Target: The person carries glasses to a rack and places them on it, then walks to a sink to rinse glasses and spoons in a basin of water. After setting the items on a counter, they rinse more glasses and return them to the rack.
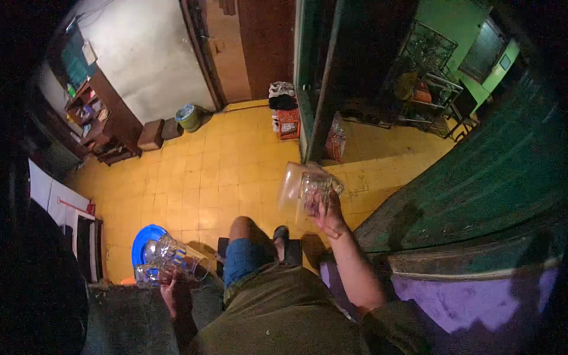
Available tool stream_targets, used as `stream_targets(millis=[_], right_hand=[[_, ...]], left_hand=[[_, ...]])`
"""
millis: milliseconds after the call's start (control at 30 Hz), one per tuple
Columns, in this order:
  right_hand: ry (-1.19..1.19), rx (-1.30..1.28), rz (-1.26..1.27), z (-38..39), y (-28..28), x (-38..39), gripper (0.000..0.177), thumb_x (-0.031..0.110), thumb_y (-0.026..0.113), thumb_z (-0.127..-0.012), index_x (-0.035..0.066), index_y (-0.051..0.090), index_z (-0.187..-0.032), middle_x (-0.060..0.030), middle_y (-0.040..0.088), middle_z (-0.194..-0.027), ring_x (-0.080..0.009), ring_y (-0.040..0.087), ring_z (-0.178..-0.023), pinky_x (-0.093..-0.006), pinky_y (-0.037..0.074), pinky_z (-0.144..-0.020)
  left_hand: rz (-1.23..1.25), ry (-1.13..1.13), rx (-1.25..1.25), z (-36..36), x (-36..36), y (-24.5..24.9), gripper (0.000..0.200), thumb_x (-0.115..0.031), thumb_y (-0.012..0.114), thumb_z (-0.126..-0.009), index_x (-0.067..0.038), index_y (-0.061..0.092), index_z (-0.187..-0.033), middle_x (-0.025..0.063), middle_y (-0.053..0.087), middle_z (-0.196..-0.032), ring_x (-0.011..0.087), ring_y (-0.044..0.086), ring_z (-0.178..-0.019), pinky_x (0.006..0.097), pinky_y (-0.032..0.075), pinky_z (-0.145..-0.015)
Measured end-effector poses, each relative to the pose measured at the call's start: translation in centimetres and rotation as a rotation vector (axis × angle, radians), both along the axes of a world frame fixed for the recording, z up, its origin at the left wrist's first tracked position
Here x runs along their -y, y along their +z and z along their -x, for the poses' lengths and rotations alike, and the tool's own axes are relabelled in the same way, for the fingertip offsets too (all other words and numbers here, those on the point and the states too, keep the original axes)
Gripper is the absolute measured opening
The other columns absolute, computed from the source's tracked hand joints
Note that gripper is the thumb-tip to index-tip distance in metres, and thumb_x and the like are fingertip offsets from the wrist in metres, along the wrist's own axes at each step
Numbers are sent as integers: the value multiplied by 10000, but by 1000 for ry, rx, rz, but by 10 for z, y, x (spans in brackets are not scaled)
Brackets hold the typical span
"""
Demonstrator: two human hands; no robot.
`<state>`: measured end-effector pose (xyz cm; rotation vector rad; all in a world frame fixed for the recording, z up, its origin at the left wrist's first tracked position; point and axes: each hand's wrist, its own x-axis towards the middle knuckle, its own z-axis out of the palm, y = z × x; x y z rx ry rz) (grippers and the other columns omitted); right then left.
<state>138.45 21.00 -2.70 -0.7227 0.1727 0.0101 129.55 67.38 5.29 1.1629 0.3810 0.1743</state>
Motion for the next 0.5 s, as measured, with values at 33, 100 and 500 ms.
stream_targets(millis=[33,100,500], right_hand=[[-49,45,-3,-15,7,7,319,341,615,-888,163,535,-1141,10,604,-907,-111,598,-737,-236,477,-521],[-150,135,-27,-44,12,19,215,307,625,-886,172,568,-1043,15,607,-820,-118,602,-673,-236,467,-477],[-707,-260,121,-138,-12,175,200,282,442,-955,125,554,-1007,-48,622,-765,-121,559,-516,-228,428,-370]], left_hand=[[-4,-16,10,-9,4,-5,176,-23,614,-877,-97,476,-959,12,504,-822,137,547,-696,346,540,-583],[49,-122,19,-33,19,-14,176,-11,641,-850,-101,508,-924,1,522,-822,137,555,-726,328,527,-622],[70,-607,-209,-260,192,-70,164,49,596,-839,-66,480,-861,31,532,-763,168,576,-682,347,528,-580]])
